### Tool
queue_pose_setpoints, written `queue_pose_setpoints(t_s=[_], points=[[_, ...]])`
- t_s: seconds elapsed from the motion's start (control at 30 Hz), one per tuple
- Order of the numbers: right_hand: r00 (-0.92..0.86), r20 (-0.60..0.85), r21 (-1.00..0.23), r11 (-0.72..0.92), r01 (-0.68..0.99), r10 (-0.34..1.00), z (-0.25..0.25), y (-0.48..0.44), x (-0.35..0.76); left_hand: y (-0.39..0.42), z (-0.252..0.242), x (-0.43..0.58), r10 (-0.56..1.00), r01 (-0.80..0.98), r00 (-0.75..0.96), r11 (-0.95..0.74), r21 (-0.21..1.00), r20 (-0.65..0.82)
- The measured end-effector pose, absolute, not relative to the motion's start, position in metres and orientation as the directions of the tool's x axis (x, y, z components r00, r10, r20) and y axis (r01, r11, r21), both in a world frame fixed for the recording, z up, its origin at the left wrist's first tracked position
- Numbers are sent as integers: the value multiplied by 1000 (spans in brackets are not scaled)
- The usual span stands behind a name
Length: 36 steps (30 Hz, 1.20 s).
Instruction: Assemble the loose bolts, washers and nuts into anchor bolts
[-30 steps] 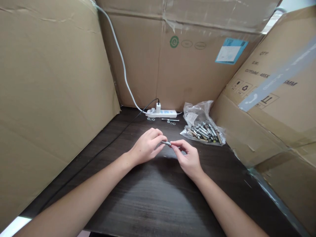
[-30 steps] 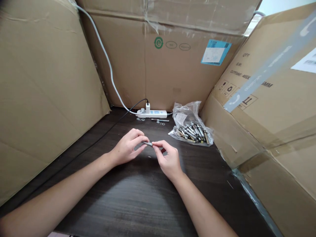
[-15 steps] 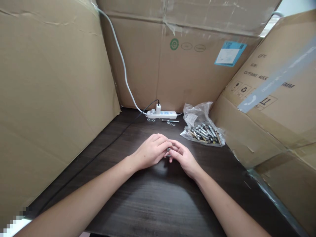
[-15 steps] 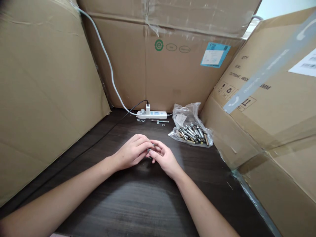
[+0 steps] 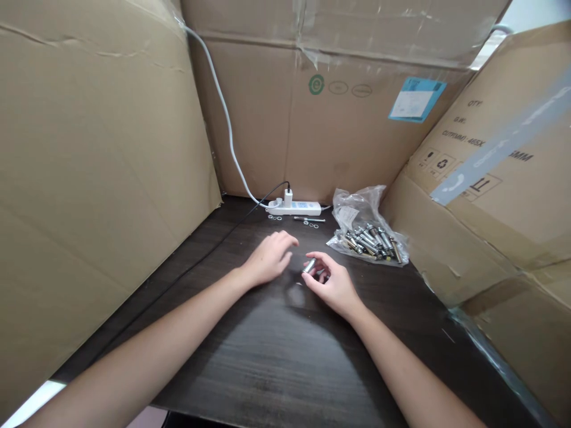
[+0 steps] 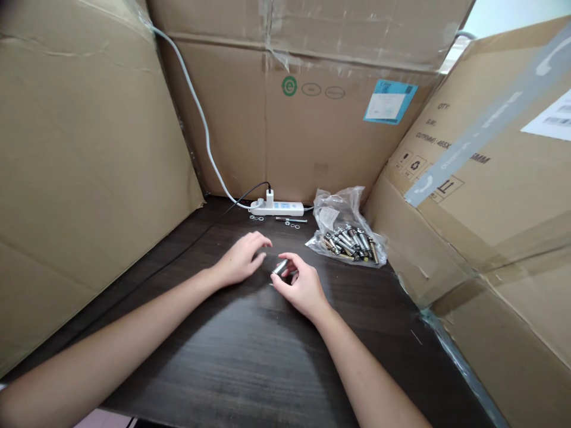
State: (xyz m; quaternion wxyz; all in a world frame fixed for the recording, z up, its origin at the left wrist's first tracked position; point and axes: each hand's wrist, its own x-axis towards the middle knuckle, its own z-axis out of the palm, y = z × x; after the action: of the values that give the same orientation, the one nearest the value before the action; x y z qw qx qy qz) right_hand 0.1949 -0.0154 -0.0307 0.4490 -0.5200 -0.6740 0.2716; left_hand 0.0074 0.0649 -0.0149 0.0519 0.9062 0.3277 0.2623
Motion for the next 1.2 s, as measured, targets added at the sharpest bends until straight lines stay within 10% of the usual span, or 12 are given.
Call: queue_pose_setpoints(t_s=[0.23, 1.2], points=[[-113, 411, -670, 384, 636, 905, -25, -15, 199, 140, -24, 8, 860, 863, 430, -481, 155, 274], [-201, 426, -573, 435, 695, 882, -15, -19, 198, 50, -33, 3, 827, 797, 525, -561, 224, 204]])
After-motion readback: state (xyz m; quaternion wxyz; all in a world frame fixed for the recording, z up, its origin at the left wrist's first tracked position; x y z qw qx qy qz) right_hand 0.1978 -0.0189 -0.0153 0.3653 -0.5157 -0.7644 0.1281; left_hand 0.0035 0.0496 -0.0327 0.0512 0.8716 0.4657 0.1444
